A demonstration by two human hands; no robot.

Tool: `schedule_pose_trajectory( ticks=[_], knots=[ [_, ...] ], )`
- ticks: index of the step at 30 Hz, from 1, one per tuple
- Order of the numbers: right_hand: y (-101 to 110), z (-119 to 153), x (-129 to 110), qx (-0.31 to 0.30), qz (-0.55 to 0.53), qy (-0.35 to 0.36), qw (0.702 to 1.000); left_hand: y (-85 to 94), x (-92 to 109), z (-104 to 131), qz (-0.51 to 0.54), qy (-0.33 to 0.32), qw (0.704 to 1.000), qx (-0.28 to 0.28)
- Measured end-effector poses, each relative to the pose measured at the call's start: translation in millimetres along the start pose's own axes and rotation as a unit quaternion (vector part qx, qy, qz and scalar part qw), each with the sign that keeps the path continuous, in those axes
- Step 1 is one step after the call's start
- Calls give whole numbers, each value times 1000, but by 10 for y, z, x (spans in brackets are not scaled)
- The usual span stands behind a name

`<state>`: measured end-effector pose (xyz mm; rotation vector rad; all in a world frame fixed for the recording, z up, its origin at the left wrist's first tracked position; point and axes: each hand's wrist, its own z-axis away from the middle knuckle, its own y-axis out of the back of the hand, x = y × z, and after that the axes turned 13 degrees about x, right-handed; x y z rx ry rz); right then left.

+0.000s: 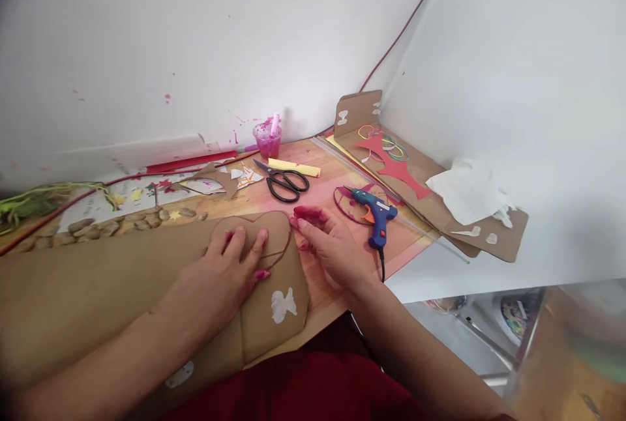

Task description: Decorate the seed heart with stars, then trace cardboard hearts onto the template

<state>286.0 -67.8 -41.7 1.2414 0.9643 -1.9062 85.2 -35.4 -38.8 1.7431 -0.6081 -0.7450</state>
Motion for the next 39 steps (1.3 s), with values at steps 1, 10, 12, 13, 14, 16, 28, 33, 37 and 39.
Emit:
schedule_pose_trajectory(
  ticks=[1,10,12,13,14,16,28,33,37,39],
  knots=[
    [-10,4,-13,1,-5,-6,1000,-7,1,2,-2,-3,1000,1],
    [-36,-12,-72,12,10,-24,1000,-2,0,-17,12,4,1000,6],
    [-51,-9,-77,17,8,-28,999,11,2,-27,13,6,1000,5],
    [-57,-8,-80,19,6,-31,999,16,3,-29,14,6,1000,6],
    [-61,-9,-81,20,5,-35,999,21,5,-30,16,6,1000,9],
    [-60,-17,-82,17,3,-45,999,26,7,-27,19,4,1000,14],
    [-324,-170,-193,-86,420,362,828,25,40,-33,22,7,1000,1],
    [-776,-395,-118,-191,510,408,733,21,40,-22,18,13,1000,21],
    [-960,-516,-71,-218,540,395,710,19,45,-21,20,19,999,30],
    [-980,-539,-73,-229,537,380,717,13,51,-21,20,13,999,31]
  ],
)
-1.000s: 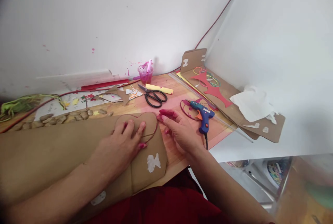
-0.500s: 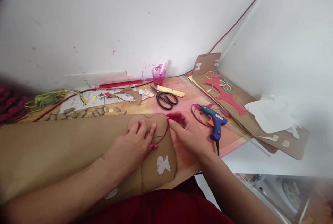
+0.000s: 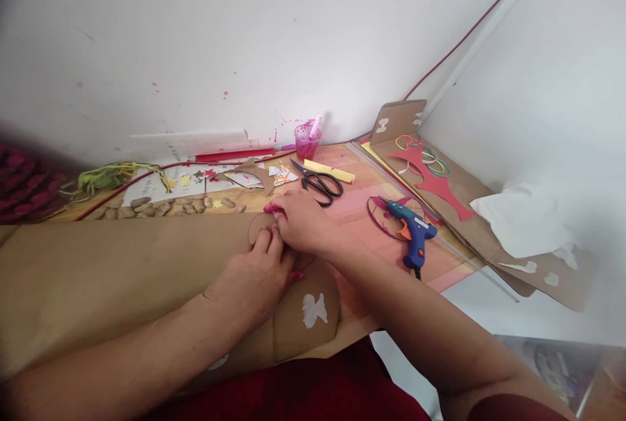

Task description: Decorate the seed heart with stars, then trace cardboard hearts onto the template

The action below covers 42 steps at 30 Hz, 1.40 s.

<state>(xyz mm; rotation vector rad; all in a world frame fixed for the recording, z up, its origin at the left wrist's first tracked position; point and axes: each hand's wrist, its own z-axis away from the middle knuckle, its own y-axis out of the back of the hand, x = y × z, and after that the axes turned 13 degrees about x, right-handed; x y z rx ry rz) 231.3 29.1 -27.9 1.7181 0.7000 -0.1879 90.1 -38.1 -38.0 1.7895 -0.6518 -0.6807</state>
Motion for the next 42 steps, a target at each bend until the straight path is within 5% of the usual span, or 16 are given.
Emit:
schedule_pose_trajectory(
  ticks=[18,24,28,35,42],
  knots=[
    [-22,40,37,27,-50,-44,997,60,-11,-17,5,-8,1000,-15],
    [-66,39,63,36,-65,-19,997,219,-336,-117,82,-58,991,-92],
    [-41,12,116,36,-118,-37,992,156,-576,-143,142,-89,982,-89],
    [318,132,270,144,-327,-221,907,37,-610,-105,117,-105,984,-83],
    [416,710,239,226,-320,-267,880,12,-644,-91,107,-112,986,-67]
  ],
)
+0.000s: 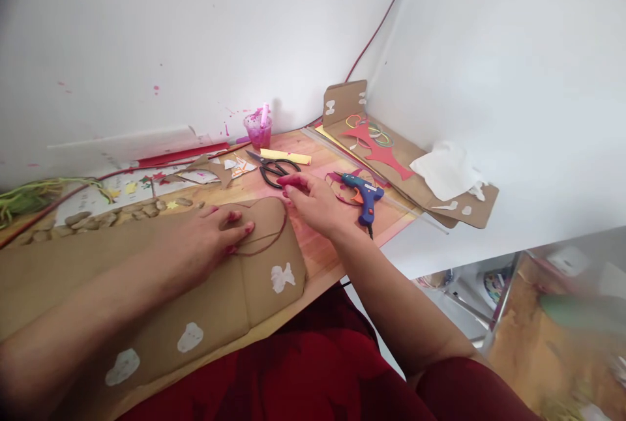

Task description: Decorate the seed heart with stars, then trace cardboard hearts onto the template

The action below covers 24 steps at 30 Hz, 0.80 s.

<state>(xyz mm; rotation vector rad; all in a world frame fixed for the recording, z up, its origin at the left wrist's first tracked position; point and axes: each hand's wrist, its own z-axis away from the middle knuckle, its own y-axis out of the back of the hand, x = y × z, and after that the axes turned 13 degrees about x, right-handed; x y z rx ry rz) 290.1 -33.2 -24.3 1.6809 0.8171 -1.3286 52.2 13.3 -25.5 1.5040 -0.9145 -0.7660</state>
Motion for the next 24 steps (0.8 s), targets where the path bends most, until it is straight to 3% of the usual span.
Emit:
schedule_pose_trajectory(
  ticks=[6,14,21,24],
  knots=[
    [9,188,34,6,-90,-112,990,-21,-9,7,-6,-11,1000,15],
    [27,245,-52,1,-133,-194,972,-40,-37,10,-5,-29,999,30],
    [-67,289,81,13,-7,-60,998,78,-53,-27,25,11,1000,-8],
    [-87,302,121,29,17,-40,999,96,-104,-37,62,18,998,-21]
  ],
)
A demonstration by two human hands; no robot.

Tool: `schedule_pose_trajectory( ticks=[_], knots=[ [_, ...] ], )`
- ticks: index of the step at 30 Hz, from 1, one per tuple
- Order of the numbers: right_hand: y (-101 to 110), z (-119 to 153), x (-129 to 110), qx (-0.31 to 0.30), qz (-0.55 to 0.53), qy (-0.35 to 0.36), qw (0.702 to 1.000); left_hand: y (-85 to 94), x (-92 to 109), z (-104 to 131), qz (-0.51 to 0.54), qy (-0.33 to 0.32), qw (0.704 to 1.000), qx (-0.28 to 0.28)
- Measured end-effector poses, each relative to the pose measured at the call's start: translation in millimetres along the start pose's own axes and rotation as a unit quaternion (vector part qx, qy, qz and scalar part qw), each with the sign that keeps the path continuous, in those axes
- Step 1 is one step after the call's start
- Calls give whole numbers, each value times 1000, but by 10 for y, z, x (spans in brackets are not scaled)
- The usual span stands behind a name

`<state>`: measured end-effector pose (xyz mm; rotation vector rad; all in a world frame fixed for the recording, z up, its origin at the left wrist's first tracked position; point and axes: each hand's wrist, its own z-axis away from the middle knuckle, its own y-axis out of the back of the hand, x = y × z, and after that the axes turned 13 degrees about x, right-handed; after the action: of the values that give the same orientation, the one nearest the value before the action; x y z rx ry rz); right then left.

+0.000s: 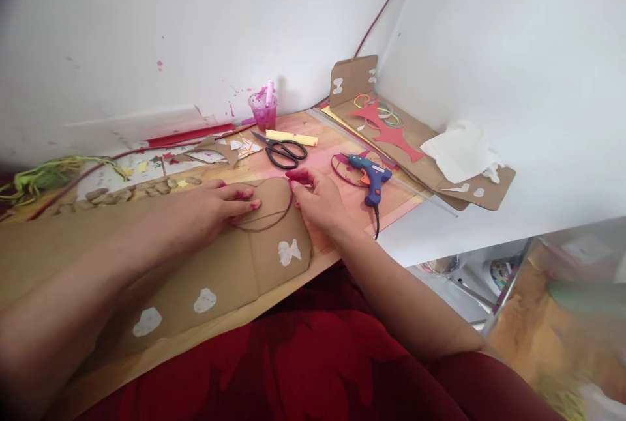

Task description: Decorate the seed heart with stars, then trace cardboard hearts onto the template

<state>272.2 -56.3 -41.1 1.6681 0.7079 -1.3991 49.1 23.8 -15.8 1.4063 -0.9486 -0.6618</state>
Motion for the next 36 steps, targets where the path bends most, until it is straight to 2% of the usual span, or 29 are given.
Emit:
schedule_pose_trajectory(
  ticks=[4,12,18,28,32,36],
  knots=[
    [0,-14,51,2,-32,-4,999,8,-25,-3,16,0,1000,5],
    [9,-8,108,-8,-46,24,999,76,114,5,-10,-5,1000,7],
    [-1,4,130,8,-36,55,998,-12,42,8,-6,-21,999,27],
    [6,4,135,12,0,65,998,-79,-43,-18,8,-40,997,61],
    [4,4,141,14,0,66,998,-56,-24,-19,11,-36,998,49],
    [4,14,128,23,7,57,998,43,36,-15,8,-28,999,24]
  ],
)
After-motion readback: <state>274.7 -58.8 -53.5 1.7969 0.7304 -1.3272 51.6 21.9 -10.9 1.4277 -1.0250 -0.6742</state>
